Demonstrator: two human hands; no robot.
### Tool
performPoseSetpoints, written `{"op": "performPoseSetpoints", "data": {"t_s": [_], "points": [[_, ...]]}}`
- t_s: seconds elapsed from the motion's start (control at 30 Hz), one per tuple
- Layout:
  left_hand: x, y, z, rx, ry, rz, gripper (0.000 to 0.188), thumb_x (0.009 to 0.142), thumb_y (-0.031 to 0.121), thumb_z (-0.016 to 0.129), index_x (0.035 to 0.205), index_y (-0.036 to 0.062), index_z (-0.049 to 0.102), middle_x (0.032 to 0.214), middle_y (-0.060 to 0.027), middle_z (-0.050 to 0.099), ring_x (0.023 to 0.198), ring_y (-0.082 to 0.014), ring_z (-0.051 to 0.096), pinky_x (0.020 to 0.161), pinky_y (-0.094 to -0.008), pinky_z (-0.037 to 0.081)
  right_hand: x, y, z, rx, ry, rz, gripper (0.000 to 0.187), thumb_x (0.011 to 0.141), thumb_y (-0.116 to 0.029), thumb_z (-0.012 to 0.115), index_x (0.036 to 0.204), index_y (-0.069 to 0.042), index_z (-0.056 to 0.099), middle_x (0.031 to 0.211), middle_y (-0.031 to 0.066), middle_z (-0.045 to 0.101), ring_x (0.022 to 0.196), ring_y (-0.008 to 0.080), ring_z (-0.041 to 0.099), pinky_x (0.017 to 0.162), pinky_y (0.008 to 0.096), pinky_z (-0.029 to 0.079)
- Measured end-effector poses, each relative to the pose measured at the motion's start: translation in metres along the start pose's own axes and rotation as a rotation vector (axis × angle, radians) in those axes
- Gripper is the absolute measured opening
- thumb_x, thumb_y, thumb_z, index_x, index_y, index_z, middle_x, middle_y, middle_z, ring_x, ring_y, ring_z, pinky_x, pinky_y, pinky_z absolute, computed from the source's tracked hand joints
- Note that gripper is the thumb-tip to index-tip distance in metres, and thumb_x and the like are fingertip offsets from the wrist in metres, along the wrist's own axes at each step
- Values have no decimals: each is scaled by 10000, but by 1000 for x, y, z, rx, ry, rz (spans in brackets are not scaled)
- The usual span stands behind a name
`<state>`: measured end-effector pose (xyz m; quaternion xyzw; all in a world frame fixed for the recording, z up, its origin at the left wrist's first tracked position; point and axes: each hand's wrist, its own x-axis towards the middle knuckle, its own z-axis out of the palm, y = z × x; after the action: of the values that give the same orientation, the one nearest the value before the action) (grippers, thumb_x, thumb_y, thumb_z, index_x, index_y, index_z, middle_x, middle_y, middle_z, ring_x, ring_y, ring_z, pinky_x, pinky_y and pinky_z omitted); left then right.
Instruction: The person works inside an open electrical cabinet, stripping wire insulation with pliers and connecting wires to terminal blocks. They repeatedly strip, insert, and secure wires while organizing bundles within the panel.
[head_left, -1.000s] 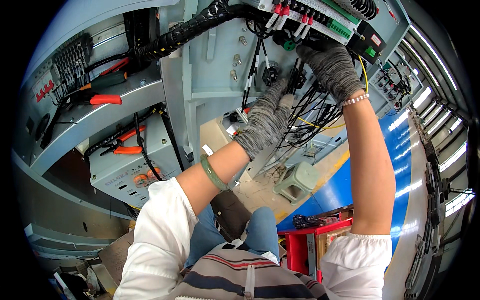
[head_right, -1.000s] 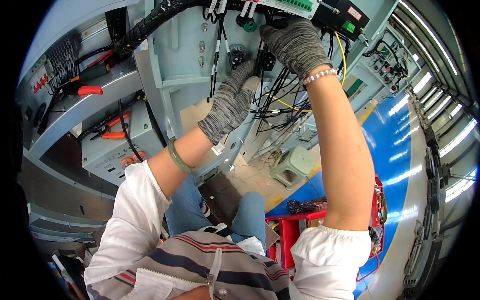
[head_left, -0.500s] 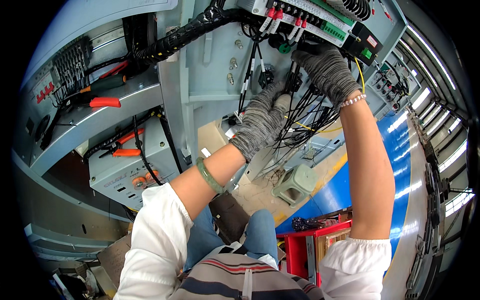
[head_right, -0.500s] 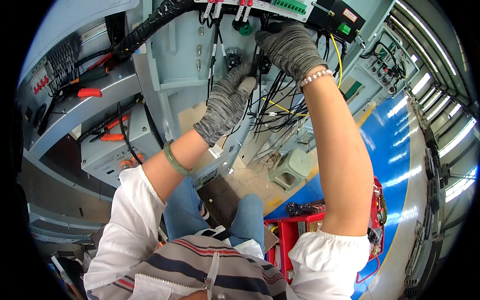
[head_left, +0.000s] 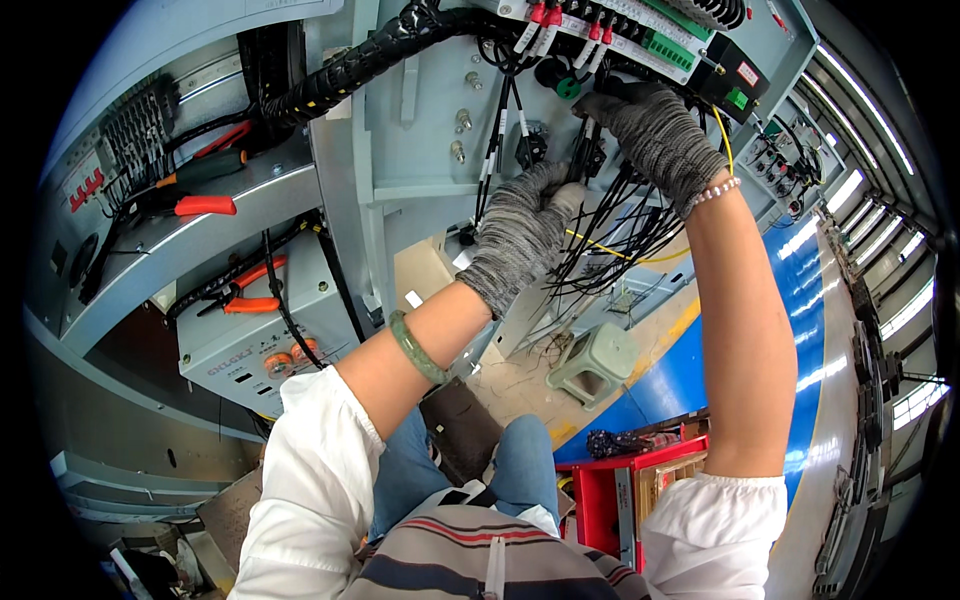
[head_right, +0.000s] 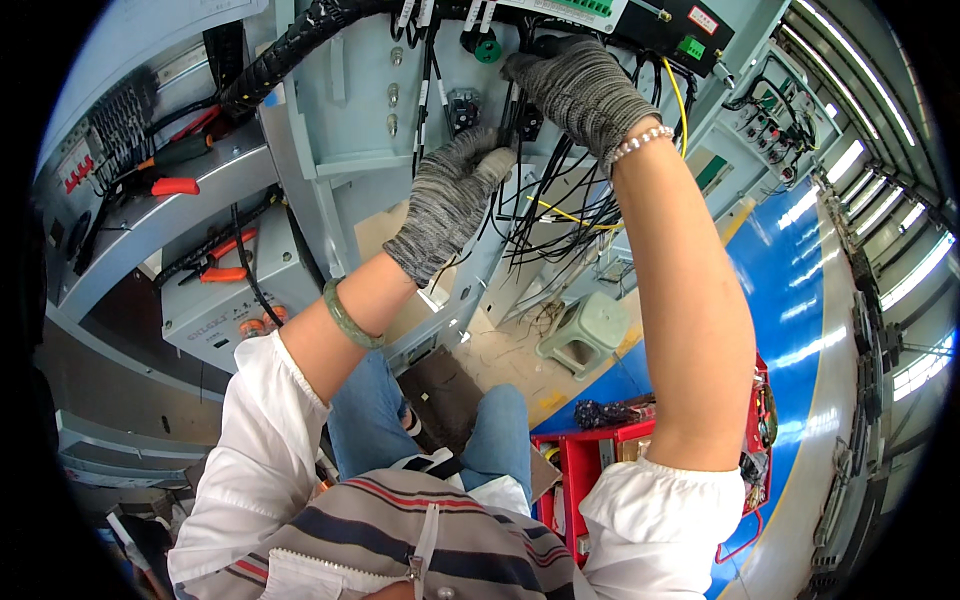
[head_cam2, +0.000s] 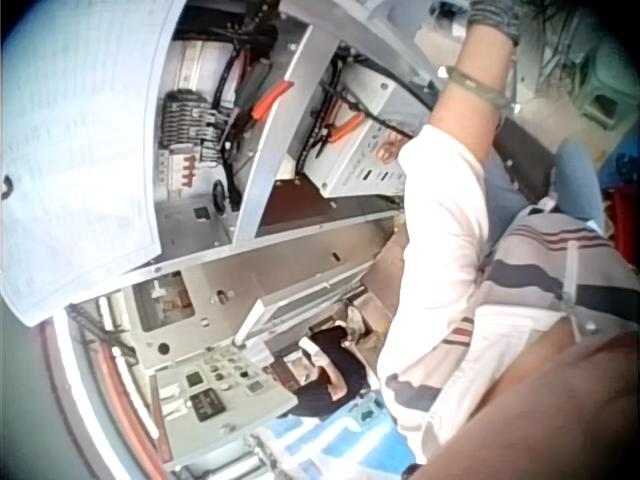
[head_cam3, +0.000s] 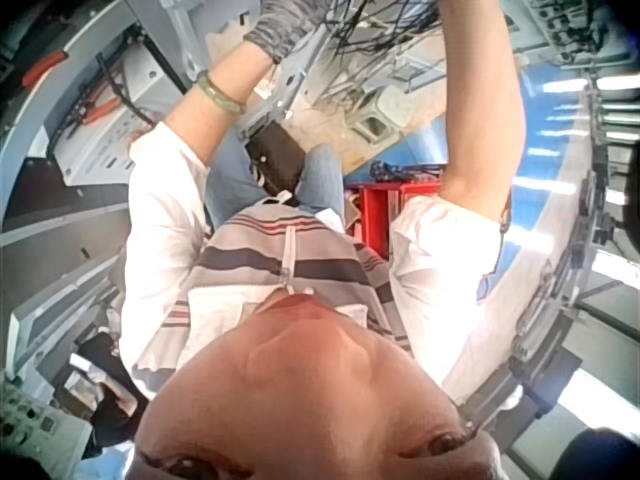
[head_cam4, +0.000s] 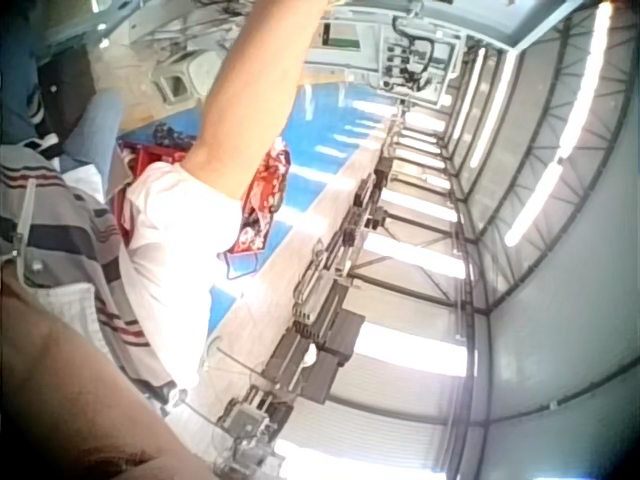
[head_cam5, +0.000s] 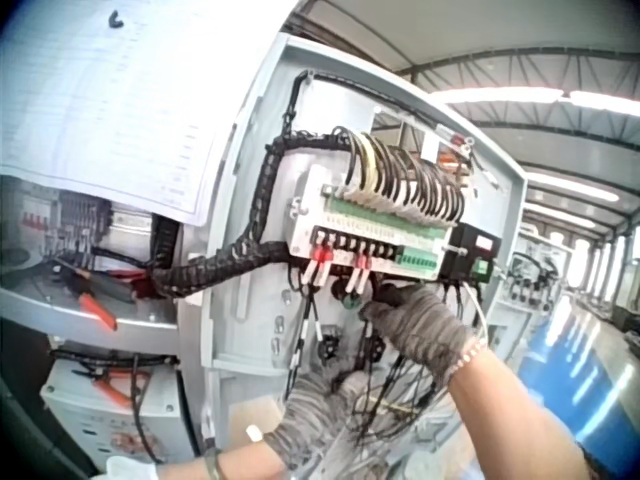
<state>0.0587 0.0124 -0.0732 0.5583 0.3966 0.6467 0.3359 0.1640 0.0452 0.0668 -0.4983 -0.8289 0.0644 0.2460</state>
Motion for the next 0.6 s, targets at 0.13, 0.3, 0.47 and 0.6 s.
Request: {"op": "performPoseSetpoints", "data": {"t_s": [0.13,0.3,0.47,0.6], "points": [[3,0,-2,77,-59,-7,329,857,253,559,1074,6,576,897,-139,632,785,-200,593,744,-307,473,5,12,6,-121,36,-60,433,817,-377,565,1023,0,622,821,169,641,795,241,613,773,345,469],[3,1,-3,127,6,11,321,857,257,553,1053,5,588,882,-157,633,781,-219,597,744,-313,472,4,8,14,-98,47,-77,409,845,-342,546,1101,-27,591,844,166,638,816,214,618,780,321,468],[1,2,-3,174,26,49,319,860,251,543,1063,9,582,899,-167,630,823,-236,604,774,-307,466,-4,8,12,-601,67,-182,290,839,-93,512,1114,-159,576,851,137,612,728,229,614,665,322,503],[-6,-3,-4,17,-52,111,310,861,131,525,1147,12,523,1014,-146,609,928,-211,585,843,-295,450,-14,25,18,-429,306,-256,262,817,-45,486,1064,-110,539,814,143,610,706,284,608,625,366,494]]}}
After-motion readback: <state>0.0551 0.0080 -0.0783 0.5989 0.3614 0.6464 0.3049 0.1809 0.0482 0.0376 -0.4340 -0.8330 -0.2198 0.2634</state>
